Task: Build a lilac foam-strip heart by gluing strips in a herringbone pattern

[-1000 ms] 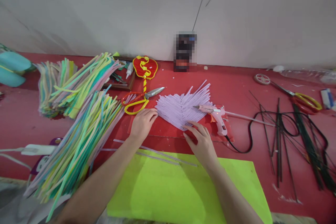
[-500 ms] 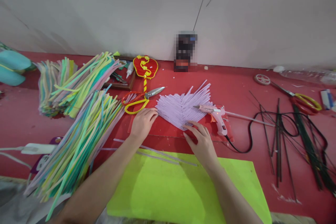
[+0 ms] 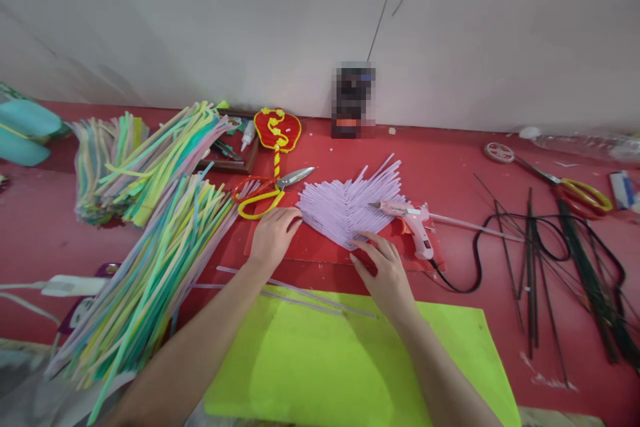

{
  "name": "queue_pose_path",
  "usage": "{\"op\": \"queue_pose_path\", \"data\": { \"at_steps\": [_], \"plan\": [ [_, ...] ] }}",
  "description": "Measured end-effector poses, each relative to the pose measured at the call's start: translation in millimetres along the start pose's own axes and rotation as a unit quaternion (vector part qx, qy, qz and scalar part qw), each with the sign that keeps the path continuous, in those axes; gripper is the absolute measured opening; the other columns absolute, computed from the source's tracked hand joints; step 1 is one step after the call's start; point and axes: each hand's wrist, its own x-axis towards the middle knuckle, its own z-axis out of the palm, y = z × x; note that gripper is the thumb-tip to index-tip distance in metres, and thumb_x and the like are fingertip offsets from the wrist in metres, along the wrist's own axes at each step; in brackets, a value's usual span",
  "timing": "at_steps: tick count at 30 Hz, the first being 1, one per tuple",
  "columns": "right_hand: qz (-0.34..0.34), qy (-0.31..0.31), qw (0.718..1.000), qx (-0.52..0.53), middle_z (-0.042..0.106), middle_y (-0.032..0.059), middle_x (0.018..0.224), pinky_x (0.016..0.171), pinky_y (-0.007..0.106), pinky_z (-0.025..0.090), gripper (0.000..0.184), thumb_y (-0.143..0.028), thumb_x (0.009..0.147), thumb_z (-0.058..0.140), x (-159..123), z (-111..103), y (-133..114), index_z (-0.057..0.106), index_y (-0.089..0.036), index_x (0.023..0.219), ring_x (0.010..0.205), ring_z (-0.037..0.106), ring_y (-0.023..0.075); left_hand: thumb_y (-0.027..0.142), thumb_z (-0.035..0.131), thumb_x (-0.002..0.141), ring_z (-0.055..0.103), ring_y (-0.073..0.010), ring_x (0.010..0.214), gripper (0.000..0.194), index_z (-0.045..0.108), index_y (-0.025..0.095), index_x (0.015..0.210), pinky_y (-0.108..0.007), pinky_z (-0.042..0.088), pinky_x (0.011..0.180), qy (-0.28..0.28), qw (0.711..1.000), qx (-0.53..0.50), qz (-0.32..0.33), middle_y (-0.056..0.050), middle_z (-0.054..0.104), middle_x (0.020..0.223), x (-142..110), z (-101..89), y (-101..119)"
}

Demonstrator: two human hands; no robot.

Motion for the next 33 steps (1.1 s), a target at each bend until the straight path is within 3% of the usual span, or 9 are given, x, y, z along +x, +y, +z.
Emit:
{"op": "queue_pose_path", "data": {
  "at_steps": [7, 9, 11, 14, 17, 21, 25, 33],
  "plan": [
    [0.002, -0.002, 1.0, 0.005, 0.061, 0.0093, 0.115, 0.091, 0.047, 0.047, 0.023, -0.029, 0.089, 0.051, 0, 1, 1, 0.065, -0.025, 0.106, 0.107, 0.056, 0.0255, 0.012, 0.053, 0.087, 0.064, -0.0176, 0.095, 0.016, 0.063, 0.02, 0.097, -0.034, 0.052, 0.088, 0.038, 0.994, -0.09, -0.057, -0.004, 0.068, 0.1, 4, -4.5, -4],
    [0.001, -0.002, 1.0, 0.006, 0.061, 0.0094, 0.115, 0.091, 0.048, 0.047, 0.023, -0.03, 0.089, 0.05, 0, 1, 1, 0.065, -0.025, 0.106, 0.106, 0.056, 0.0255, 0.014, 0.049, 0.089, 0.062, -0.0186, 0.102, 0.02, 0.062, 0.02, 0.103, -0.036, 0.05, 0.093, 0.046, 0.995, -0.074, -0.056, -0.005, 0.065, 0.106, 2, -8.6, 0],
    [0.001, 0.001, 1.0, 0.009, 0.062, 0.0096, 0.115, 0.09, 0.048, 0.048, 0.024, -0.03, 0.089, 0.049, 0, 0, 0, 0.065, -0.025, 0.106, 0.106, 0.057, 0.0255, 0.02, 0.046, 0.092, 0.058, -0.0218, 0.111, 0.025, 0.059, 0.02, 0.113, -0.041, 0.046, 0.099, 0.011, 0.999, -0.023, -0.025, -0.008, 0.063, 0.115, -3, -12.6, 9],
    [0.005, 0.0, 1.0, 0.009, 0.062, 0.0094, 0.115, 0.091, 0.047, 0.048, 0.023, -0.029, 0.089, 0.05, 0, 0, 0, 0.066, -0.025, 0.106, 0.106, 0.057, 0.0253, 0.033, 0.043, 0.094, 0.042, -0.0272, 0.131, 0.043, 0.044, 0.019, 0.135, -0.048, 0.037, 0.107, -0.09, 0.994, 0.054, 0.029, -0.012, 0.048, 0.139, -17, -15.9, 31],
    [0.006, -0.003, 1.0, 0.007, 0.061, 0.0089, 0.116, 0.091, 0.047, 0.048, 0.023, -0.029, 0.089, 0.051, 1, -1, -1, 0.065, -0.025, 0.106, 0.106, 0.057, 0.0249, 0.045, 0.041, 0.093, 0.029, -0.0332, 0.138, 0.055, 0.035, 0.019, 0.142, -0.06, 0.025, 0.11, -0.148, 0.981, 0.123, 0.038, -0.015, 0.036, 0.148, -29, -14.8, 48],
    [0.006, 0.003, 1.0, 0.007, 0.062, 0.0088, 0.115, 0.091, 0.048, 0.048, 0.023, -0.03, 0.089, 0.05, 2, -1, -2, 0.066, -0.026, 0.105, 0.105, 0.057, 0.0251, 0.048, 0.04, 0.093, 0.019, -0.0354, 0.142, 0.058, 0.036, 0.019, 0.142, -0.062, 0.021, 0.109, -0.155, 0.974, 0.164, 0.005, -0.018, 0.027, 0.152, -34, -12.1, 49],
    [0.009, -0.001, 1.0, 0.004, 0.062, 0.0089, 0.116, 0.092, 0.048, 0.048, 0.023, -0.029, 0.089, 0.051, 1, 0, -1, 0.066, -0.025, 0.105, 0.107, 0.057, 0.0254, 0.05, 0.04, 0.092, 0.018, -0.0367, 0.142, 0.059, 0.039, 0.016, 0.141, -0.062, 0.02, 0.11, -0.159, 0.972, 0.173, -0.012, -0.02, 0.027, 0.151, -30, -14.4, 44],
    [0.002, -0.005, 1.0, 0.004, 0.061, 0.0086, 0.116, 0.092, 0.048, 0.048, 0.023, -0.028, 0.088, 0.052, -1, 0, 1, 0.065, -0.025, 0.107, 0.107, 0.055, 0.0251, 0.048, 0.039, 0.093, 0.017, -0.0355, 0.142, 0.06, 0.033, 0.018, 0.144, -0.061, 0.02, 0.11, -0.145, 0.976, 0.162, -0.004, -0.019, 0.025, 0.152, -27, -14.0, 46]
  ]
}}
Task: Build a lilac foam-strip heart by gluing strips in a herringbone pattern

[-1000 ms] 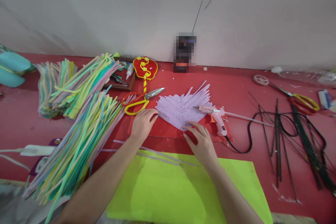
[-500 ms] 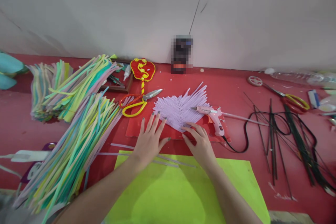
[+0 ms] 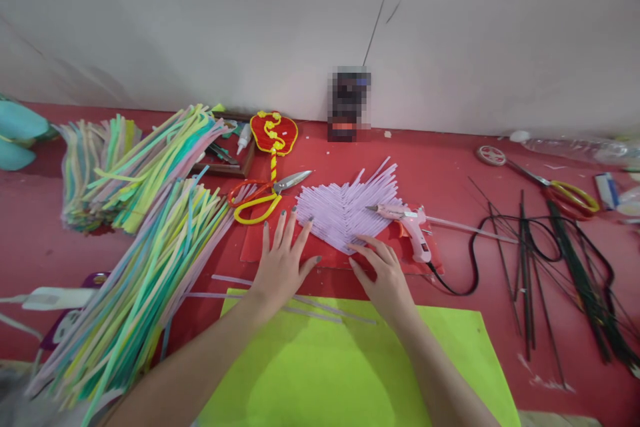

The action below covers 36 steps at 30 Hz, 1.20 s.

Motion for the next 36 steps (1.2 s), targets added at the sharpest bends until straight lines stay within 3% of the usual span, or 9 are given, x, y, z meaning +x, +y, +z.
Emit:
{"op": "queue_pose_path", "data": {
  "at_steps": [7, 13, 36],
  "plan": [
    [0.001, 0.005, 1.0, 0.002, 0.062, 0.009, 0.116, 0.09, 0.049, 0.049, 0.023, -0.029, 0.089, 0.051, 1.1, -1.0, -2.3, 0.066, -0.026, 0.106, 0.106, 0.057, 0.0258, 0.05, 0.038, 0.093, 0.017, -0.0349, 0.142, 0.061, 0.033, 0.016, 0.144, -0.062, 0.018, 0.11, -0.003, 1.0, -0.003, 0.017, -0.018, 0.026, 0.152, 3.0, 2.9, -1.2],
    [0.001, 0.004, 1.0, 0.001, 0.062, 0.0085, 0.116, 0.09, 0.049, 0.05, 0.024, -0.029, 0.089, 0.05, 0.9, -1.5, -2.3, 0.066, -0.027, 0.107, 0.106, 0.057, 0.0255, 0.051, 0.031, 0.094, 0.028, -0.0295, 0.139, 0.06, 0.031, 0.019, 0.144, -0.06, 0.013, 0.113, -0.047, 0.995, -0.024, 0.09, -0.012, 0.035, 0.149, 5.5, 3.9, -0.3],
    [0.004, -0.001, 1.0, -0.003, 0.062, 0.0083, 0.116, 0.091, 0.047, 0.049, 0.023, -0.026, 0.089, 0.051, 1.1, -2.0, -3.6, 0.065, -0.026, 0.107, 0.107, 0.056, 0.0249, 0.049, 0.037, 0.094, 0.024, -0.0312, 0.141, 0.056, 0.035, 0.02, 0.142, -0.062, 0.019, 0.11, -0.074, 0.987, -0.017, 0.139, -0.013, 0.025, 0.154, 7.4, 1.9, 5.0]
  ]
}}
